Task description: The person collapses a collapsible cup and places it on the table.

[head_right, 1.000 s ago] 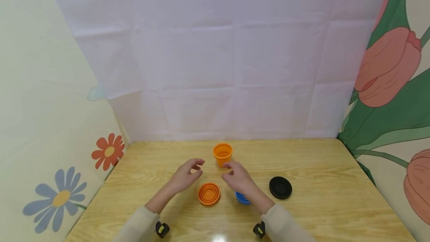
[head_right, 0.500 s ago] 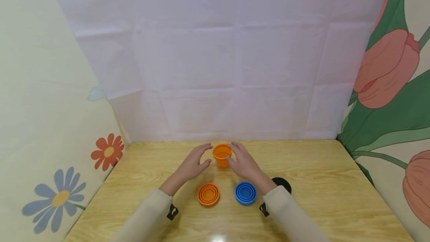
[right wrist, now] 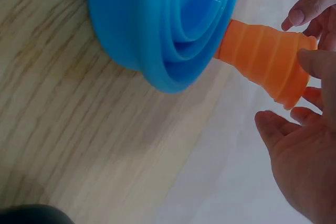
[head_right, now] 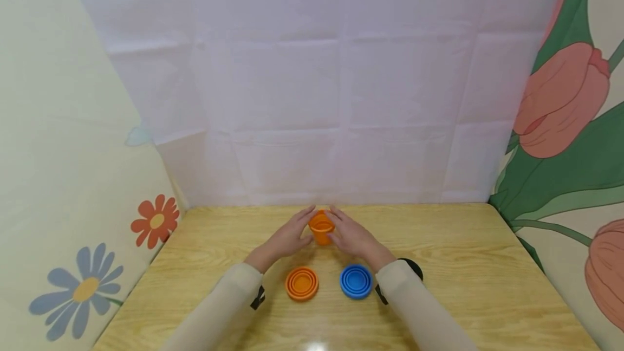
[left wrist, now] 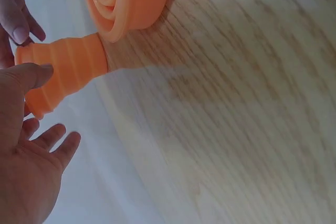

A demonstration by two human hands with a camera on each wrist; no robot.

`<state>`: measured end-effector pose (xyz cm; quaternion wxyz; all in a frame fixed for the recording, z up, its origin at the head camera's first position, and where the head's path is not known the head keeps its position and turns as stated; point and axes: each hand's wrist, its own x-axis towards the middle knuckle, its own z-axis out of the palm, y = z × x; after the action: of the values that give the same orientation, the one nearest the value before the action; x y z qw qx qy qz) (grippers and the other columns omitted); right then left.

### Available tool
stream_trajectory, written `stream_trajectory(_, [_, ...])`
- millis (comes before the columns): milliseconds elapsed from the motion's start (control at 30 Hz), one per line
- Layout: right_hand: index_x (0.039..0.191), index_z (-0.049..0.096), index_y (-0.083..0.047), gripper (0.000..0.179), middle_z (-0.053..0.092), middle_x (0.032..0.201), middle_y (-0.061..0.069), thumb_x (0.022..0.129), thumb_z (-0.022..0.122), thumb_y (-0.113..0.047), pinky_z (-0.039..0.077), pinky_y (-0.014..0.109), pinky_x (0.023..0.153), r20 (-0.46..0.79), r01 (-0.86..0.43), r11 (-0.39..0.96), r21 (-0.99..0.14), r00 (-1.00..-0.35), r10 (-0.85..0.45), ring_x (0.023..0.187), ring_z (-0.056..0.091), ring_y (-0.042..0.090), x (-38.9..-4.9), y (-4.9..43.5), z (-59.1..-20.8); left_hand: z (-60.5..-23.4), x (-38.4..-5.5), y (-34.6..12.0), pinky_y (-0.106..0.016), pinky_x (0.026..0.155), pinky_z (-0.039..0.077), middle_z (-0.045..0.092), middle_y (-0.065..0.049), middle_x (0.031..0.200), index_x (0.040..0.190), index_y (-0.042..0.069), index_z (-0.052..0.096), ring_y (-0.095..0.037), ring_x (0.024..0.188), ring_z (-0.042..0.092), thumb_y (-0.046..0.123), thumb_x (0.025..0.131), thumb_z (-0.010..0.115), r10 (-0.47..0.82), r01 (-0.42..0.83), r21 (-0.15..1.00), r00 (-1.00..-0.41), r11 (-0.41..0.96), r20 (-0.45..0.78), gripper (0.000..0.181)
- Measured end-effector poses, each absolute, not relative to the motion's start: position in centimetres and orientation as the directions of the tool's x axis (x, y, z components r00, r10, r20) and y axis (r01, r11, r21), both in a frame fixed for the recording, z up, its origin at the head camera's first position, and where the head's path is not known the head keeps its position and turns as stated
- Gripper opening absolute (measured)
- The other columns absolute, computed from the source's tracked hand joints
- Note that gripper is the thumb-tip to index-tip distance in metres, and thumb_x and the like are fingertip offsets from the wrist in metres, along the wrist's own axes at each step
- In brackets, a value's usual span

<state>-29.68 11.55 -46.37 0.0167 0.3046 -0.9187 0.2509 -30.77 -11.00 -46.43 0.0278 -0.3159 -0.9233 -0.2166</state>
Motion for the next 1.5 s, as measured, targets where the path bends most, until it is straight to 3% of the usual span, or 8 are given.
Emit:
stream_trajectory(200, [0.147,0.048,0.003,0.050,0.033,0.160,0.022,0.102,0.062,-0.013,0.044,0.050,0.110,0.208,-0.613,0.686,-0.392,-0.785,-0.583,0.139,0.044,0.040,-30.1,11.4,-46.8,-46.4,-30.9,-10.4,-0.048,0.113,0.042,0.033,-0.026,0.158,0.149,-0.008,0.040,-0.038,0.141,0.042,0.005,0.097,0.067,0.575,0.592,0.349,-0.802,0.727,0.161,0.060])
stream_trajectory(367, [0.141,0.055,0.002,0.043,0.041,0.155,0.024,0.100,0.063,-0.010,0.047,0.052,0.106,0.284,-0.645,0.664,-0.378,-0.764,-0.580,0.133,0.050,0.041,-30.1,11.4,-46.9,-46.4,-30.9,-10.4,-0.048,0.113,0.042,0.037,-0.024,0.156,0.149,-0.006,0.041,-0.038,0.140,0.044,0.009,0.099,0.066,0.554,0.576,0.360,-0.814,0.733,0.174,0.058])
stream_trajectory(500, [0.135,0.059,0.003,0.036,0.045,0.150,0.027,0.101,0.061,-0.010,0.050,0.052,0.102,0.343,-0.684,0.624,-0.377,-0.729,-0.592,0.127,0.055,0.042,-30.3,11.6,-47.0,-46.2,-30.8,-10.6,-0.045,0.107,0.048,0.039,-0.022,0.156,0.147,-0.004,0.046,-0.037,0.137,0.047,0.012,0.100,0.065,0.556,0.579,0.391,-0.811,0.716,0.182,0.053])
stream_trajectory(667, [0.134,0.059,0.002,0.033,0.048,0.147,0.028,0.104,0.057,-0.011,0.057,0.046,0.093,0.363,-0.688,0.551,-0.472,-0.722,-0.589,0.123,0.058,0.040,-30.3,12.1,-47.0,-46.0,-30.3,-11.1,-0.046,0.101,0.053,0.041,-0.023,0.155,0.140,-0.001,0.054,-0.039,0.135,0.049,0.017,0.101,0.064,0.566,0.589,0.463,-0.799,0.663,0.205,0.044])
stream_trajectory(867, [0.139,0.055,0.001,0.037,0.052,0.144,0.024,0.106,0.053,-0.015,0.057,0.045,0.094,0.324,-0.618,0.469,-0.631,-0.759,-0.564,0.123,0.058,0.038,-29.3,12.7,-46.2,-45.3,-29.0,-11.4,-0.048,0.103,0.051,0.048,-0.018,0.151,0.138,0.004,0.057,-0.036,0.136,0.049,0.021,0.101,0.063,0.568,0.599,0.544,-0.784,0.587,0.251,0.041])
stream_trajectory(1033, [0.137,0.057,-0.003,0.036,0.064,0.129,0.015,0.106,0.053,-0.020,0.059,0.038,0.090,0.318,-0.573,0.395,-0.718,-0.775,-0.546,0.112,0.064,0.030,-28.2,13.2,-45.5,-44.3,-27.5,-11.4,-0.049,0.103,0.051,0.057,-0.015,0.142,0.139,0.004,0.058,-0.032,0.130,0.056,0.023,0.101,0.063,0.565,0.613,0.596,-0.769,0.519,0.298,0.042])
stream_trajectory(1233, [0.135,0.057,-0.006,0.034,0.066,0.124,0.010,0.104,0.058,-0.020,0.058,0.031,0.090,0.310,-0.545,0.267,-0.795,-0.743,-0.593,0.112,0.065,0.028,-26.3,13.5,-44.9,-43.7,-25.4,-11.8,-0.047,0.101,0.053,0.065,-0.013,0.130,0.132,0.003,0.062,-0.029,0.121,0.062,0.020,0.101,0.063,0.555,0.584,0.683,-0.774,0.440,0.304,0.036])
stream_trajectory(1500, [0.133,0.058,-0.011,0.032,0.066,0.124,0.007,0.104,0.058,-0.025,0.057,0.031,0.094,0.281,-0.508,0.247,-0.825,-0.749,-0.600,0.114,0.065,0.027,-24.0,13.7,-44.8,-43.5,-23.2,-11.9,-0.041,0.101,0.054,0.067,-0.007,0.126,0.132,0.008,0.061,-0.024,0.116,0.064,0.021,0.102,0.062,0.557,0.562,0.741,-0.771,0.368,0.309,0.033])
